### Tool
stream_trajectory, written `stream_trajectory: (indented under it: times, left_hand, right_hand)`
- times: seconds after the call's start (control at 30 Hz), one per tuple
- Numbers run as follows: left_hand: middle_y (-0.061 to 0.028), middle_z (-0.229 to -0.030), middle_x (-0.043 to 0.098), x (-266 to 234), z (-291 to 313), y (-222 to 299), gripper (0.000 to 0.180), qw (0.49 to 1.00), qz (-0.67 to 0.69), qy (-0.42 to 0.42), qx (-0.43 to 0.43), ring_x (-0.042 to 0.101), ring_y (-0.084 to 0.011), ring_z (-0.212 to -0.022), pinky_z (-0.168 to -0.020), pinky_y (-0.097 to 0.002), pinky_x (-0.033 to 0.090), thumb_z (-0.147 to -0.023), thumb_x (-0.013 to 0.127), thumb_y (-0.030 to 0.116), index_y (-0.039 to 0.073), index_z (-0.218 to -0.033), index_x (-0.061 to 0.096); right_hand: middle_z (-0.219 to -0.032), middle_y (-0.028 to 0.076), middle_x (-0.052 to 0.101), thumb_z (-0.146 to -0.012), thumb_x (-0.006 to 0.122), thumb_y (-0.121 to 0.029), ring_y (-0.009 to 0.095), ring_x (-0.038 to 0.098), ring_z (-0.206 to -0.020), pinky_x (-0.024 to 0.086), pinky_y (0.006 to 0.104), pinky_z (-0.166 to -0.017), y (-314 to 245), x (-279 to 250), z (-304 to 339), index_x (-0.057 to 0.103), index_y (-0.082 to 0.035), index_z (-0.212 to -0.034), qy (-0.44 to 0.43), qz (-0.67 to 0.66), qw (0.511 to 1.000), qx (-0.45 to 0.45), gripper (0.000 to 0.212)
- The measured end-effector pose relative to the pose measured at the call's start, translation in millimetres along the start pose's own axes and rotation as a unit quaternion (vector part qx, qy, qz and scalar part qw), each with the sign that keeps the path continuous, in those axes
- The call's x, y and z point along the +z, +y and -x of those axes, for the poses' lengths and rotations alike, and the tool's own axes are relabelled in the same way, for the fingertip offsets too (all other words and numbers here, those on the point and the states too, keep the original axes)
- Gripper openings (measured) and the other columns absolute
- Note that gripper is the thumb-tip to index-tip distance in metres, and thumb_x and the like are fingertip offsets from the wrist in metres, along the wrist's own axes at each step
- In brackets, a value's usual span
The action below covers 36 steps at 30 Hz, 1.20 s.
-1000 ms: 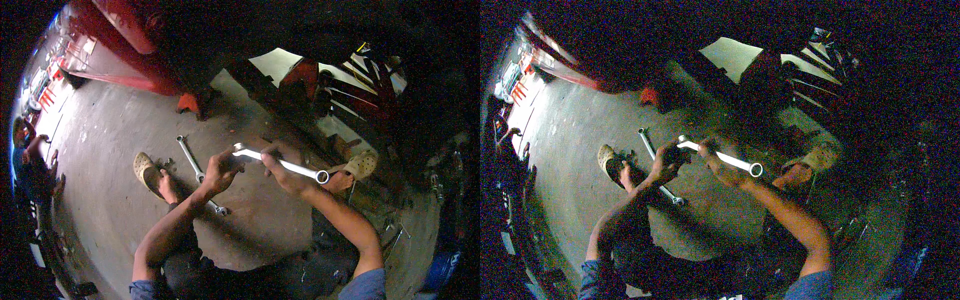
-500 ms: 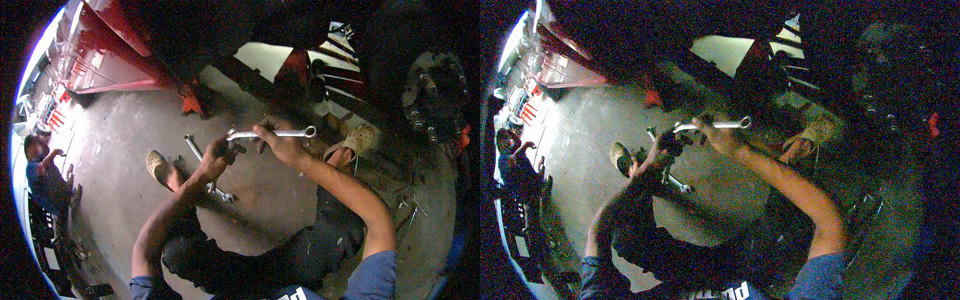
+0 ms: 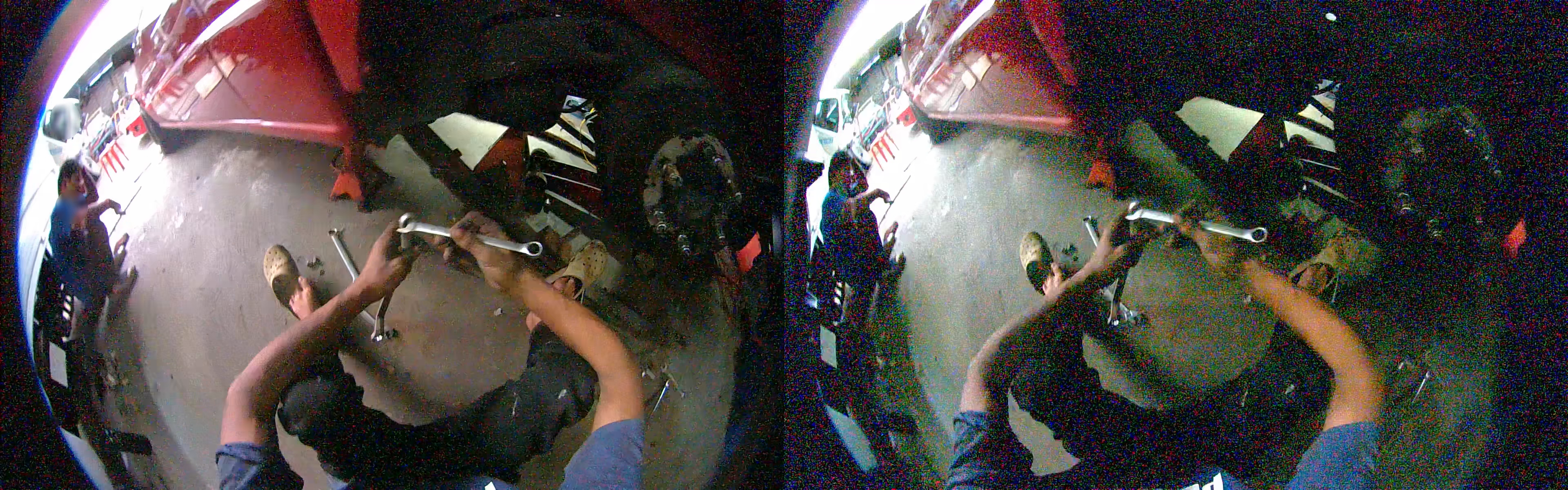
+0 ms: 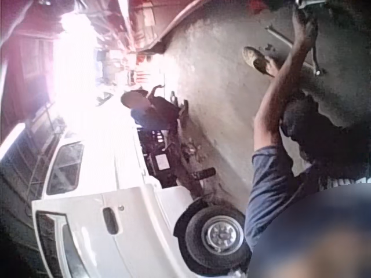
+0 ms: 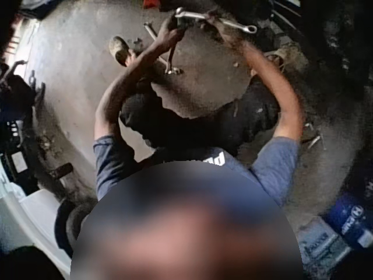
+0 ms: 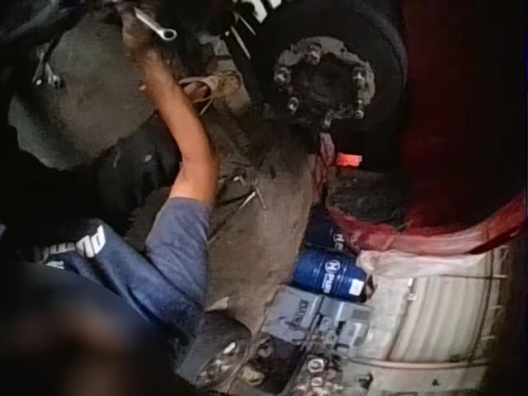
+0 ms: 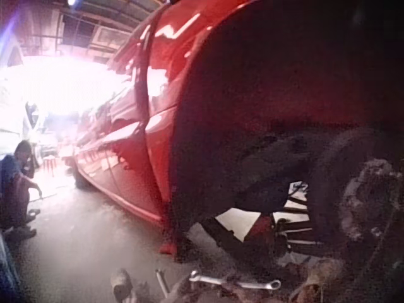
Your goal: The person sits on the garage floor and repeatedly picks up, compares, and sets down several wrenches while working near a red car on a jack. The person handles multiple wrenches and a socket extension, occasionally reaching toward the vehicle's undercarriage.
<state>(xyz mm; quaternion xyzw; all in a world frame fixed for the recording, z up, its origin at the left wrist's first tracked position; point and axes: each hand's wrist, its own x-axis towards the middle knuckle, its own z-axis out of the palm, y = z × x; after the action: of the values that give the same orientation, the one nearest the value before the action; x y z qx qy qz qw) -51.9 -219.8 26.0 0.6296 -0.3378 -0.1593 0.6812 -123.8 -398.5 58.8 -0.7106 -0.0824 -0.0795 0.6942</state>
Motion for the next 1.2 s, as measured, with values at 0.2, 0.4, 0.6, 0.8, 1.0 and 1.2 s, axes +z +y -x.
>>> stream_trajectory:
  times: [0.2, 0.4, 0.6, 0.8, 1.0, 1.2]
  left_hand:
    - [-0.0116, -0.092, 0.048, 9.1, -2.0, -25.4, 0.049, 0.996, -0.08, -0.029, 0.02, 0.047, -0.0197, -0.084, -0.075, -0.0312, 0.04, -0.076, 0.05, 0.005, 0.002, -0.118, 0.024]
    - [-0.0203, -0.103, 0.047, 3.8, 4.7, -21.2, 0.057, 0.994, -0.096, -0.03, 0.047, 0.047, -0.0267, -0.095, -0.081, -0.0335, 0.037, -0.076, 0.05, 0.007, 0.003, -0.123, 0.019]
    - [-0.0167, -0.111, 0.045, -5.2, 12.7, -1.3, 0.054, 0.993, -0.015, -0.081, 0.089, 0.044, -0.0261, -0.103, -0.088, -0.033, 0.035, -0.074, 0.048, 0.004, 0.008, -0.123, 0.025]
    - [-0.0164, -0.108, 0.047, -11.1, 10.6, -14.8, 0.052, 0.968, -0.017, -0.052, 0.244, 0.045, -0.0252, -0.102, -0.088, -0.0351, 0.035, -0.071, 0.046, -0.001, 0.006, -0.12, 0.03]
    - [-0.0183, -0.102, 0.05, -13.5, 4.3, -65.7, 0.066, 0.984, -0.176, 0.007, 0.04, 0.047, -0.0332, -0.096, -0.085, -0.0384, 0.037, -0.06, 0.066, 0.011, 0.004, -0.117, 0.033]
    - [-0.0209, -0.098, 0.051, 2.9, -2.5, -92.0, 0.051, 0.991, -0.11, -0.016, 0.079, 0.047, -0.0373, -0.094, -0.079, -0.0376, 0.039, -0.068, 0.051, 0.007, 0.001, -0.115, 0.033]
  right_hand:
    - [-0.082, 0.01, 0.058, -0.082, 0.05, -0.022, 0.014, 0.054, -0.069, 0.045, 0.0273, -0.065, -11.8, -3.5, 16.6, 0.048, -0.008, -0.08, -0.017, -0.021, 0.998, 0.048, 0.015]
    - [-0.082, 0.011, 0.057, -0.084, 0.046, -0.024, 0.016, 0.054, -0.069, 0.045, 0.0275, -0.064, -25.3, 9.4, 22.4, 0.049, -0.008, -0.081, 0.109, 0.003, 0.985, 0.134, 0.017]
    - [-0.085, 0.014, 0.057, -0.082, 0.048, -0.029, 0.017, 0.054, -0.064, 0.045, 0.0287, -0.061, -40.1, 27.7, 27.8, 0.05, -0.006, -0.085, 0.028, -0.083, 0.988, 0.127, 0.024]
    - [-0.089, 0.012, 0.056, -0.082, 0.048, -0.032, 0.016, 0.053, -0.063, 0.045, 0.0283, -0.063, -43.5, 27.0, 24.7, 0.045, -0.004, -0.104, -0.009, -0.045, 0.989, 0.139, 0.036]
    - [-0.1, 0.007, 0.053, -0.081, 0.048, -0.031, 0.015, 0.051, -0.077, 0.043, 0.0251, -0.068, -46.1, 70.5, 20.1, 0.044, -0.006, -0.11, 0.009, 0.065, 0.984, 0.167, 0.038]
    - [-0.1, 0.005, 0.053, -0.082, 0.046, -0.036, 0.014, 0.051, -0.075, 0.041, 0.0241, -0.065, -44.5, 50.6, 13.8, 0.046, -0.007, -0.109, 0.053, 0.066, 0.961, 0.264, 0.04]
